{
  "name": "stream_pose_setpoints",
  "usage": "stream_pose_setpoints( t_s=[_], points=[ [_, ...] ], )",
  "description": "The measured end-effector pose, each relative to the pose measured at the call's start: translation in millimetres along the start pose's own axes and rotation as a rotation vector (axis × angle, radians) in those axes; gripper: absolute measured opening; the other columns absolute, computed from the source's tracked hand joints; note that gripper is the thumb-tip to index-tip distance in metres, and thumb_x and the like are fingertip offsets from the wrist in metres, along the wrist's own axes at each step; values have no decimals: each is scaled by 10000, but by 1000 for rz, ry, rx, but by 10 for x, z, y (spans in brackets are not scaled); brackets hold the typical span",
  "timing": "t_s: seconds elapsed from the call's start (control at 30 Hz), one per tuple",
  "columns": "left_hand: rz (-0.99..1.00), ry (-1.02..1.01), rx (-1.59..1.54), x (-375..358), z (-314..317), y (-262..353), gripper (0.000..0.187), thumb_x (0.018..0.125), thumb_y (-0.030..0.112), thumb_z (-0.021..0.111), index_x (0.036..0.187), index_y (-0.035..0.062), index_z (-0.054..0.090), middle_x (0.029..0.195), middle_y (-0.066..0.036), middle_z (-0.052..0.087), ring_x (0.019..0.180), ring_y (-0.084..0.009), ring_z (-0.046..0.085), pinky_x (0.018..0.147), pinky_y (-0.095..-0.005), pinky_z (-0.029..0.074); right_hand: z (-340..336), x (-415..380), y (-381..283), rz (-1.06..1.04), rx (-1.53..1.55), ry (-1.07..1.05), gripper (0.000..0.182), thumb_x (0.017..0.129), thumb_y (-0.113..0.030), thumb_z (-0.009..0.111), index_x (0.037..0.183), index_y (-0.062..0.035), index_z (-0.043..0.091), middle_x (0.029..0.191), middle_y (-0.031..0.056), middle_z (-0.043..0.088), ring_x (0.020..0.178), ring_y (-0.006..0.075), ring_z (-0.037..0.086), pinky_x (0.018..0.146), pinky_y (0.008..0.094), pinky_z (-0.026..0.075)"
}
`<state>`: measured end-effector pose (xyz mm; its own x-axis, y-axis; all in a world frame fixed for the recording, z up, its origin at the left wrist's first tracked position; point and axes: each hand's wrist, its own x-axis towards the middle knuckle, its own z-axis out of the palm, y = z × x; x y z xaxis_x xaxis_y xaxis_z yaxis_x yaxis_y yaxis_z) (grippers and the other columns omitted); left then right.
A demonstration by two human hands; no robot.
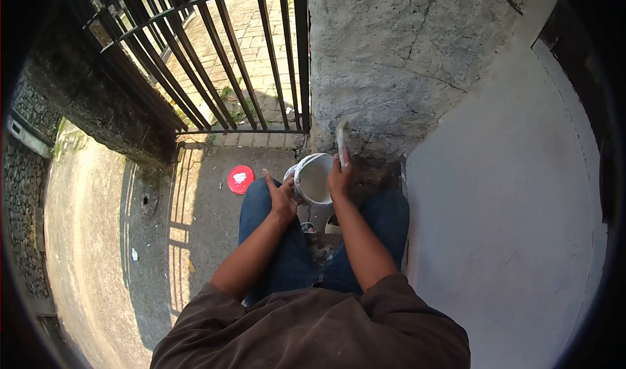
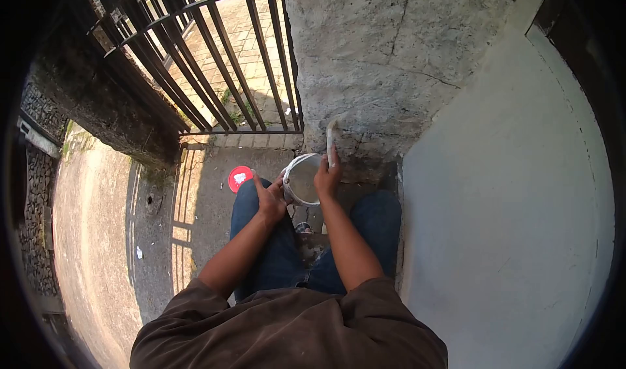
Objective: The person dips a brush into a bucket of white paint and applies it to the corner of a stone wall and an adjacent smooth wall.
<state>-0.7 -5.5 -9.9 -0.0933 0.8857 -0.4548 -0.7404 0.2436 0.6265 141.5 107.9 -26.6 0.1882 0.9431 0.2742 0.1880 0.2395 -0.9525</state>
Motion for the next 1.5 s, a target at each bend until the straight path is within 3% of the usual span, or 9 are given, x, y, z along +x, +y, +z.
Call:
stream_pose_setpoints(
  t_s=[0.2, 0.53, 0.73, 0.87, 0.93, 1.07, 1.23, 1.33, 1.5],
  points=[
    [12, -9, -25, 29, 18, -2, 1308, 802, 1019, 103, 1611, 29, 378, 1627, -142, 447, 1537, -342, 307, 1230, -663, 46, -23, 61, 11, -19, -13, -87, 463, 1061, -146, 547, 1493, 20, 527, 1451, 279, 590, 1353, 415, 566, 1125, 440, 428],
    [19, 3, 3, 15, 42, 6, 1293, 804, 1012, 78, 1618, 54, 376, 1621, -124, 462, 1544, -343, 307, 1214, -697, 14, -141, 173, -108, -110, -2, 274, 509, 1102, -190, 501, 1550, 44, 435, 1545, 282, 495, 1412, 412, 507, 1166, 441, 380],
    [11, -13, 9, 75, -25, -50, 1283, 807, 1003, 47, 1619, 68, 382, 1613, -123, 473, 1531, -346, 333, 1212, -703, 22, -87, 136, -184, -22, 143, -167, 485, 1070, -161, 532, 1532, -14, 504, 1484, 260, 573, 1374, 357, 557, 1140, 403, 403],
    [16, 1, 4, 52, 18, -20, 1284, 817, 1005, 83, 1613, 42, 381, 1626, -126, 456, 1550, -332, 290, 1217, -685, 12, -149, 160, -185, 0, 143, -190, 461, 1068, -145, 535, 1511, -15, 532, 1461, 249, 595, 1360, 337, 567, 1131, 397, 411],
    [19, -13, 0, 67, -7, -40, 1284, 818, 1004, 81, 1612, 43, 382, 1629, -125, 451, 1551, -333, 287, 1216, -686, 11, -202, 182, -106, 239, 294, -49, 449, 1068, -115, 526, 1499, 10, 533, 1468, 240, 588, 1359, 331, 566, 1126, 392, 413],
    [24, -18, -34, 71, -28, -34, 1286, 817, 1004, 77, 1611, 41, 386, 1640, -125, 436, 1553, -337, 278, 1214, -692, 4, -328, 393, 330, 119, 294, 238, 466, 1071, -65, 534, 1526, 28, 494, 1502, 175, 562, 1322, 240, 564, 1112, 349, 420],
    [17, -8, -22, 15, 43, 14, 1300, 806, 1013, 84, 1608, 36, 390, 1636, -125, 439, 1555, -339, 273, 1214, -698, 17, -418, 394, 175, 22, 19, 296, 478, 1062, -69, 541, 1528, 24, 489, 1483, 210, 577, 1317, 283, 586, 1094, 378, 438],
    [14, -14, -8, 2, 67, 20, 1309, 800, 1019, 87, 1606, 33, 391, 1635, -123, 441, 1557, -337, 267, 1210, -704, 21, -353, 290, 101, 13, -51, 127, 485, 1056, -90, 554, 1530, -1, 499, 1451, 222, 600, 1296, 312, 603, 1082, 391, 450],
    [21, -19, -29, 69, -46, -23, 1308, 796, 1021, 81, 1604, 43, 400, 1630, -115, 452, 1559, -336, 262, 1207, -708, 5, -322, 261, -188, -264, -208, 187, 479, 1039, -82, 531, 1515, -27, 528, 1289, 256, 651, 1188, 414, 629, 1022, 454, 473]
  ],
)
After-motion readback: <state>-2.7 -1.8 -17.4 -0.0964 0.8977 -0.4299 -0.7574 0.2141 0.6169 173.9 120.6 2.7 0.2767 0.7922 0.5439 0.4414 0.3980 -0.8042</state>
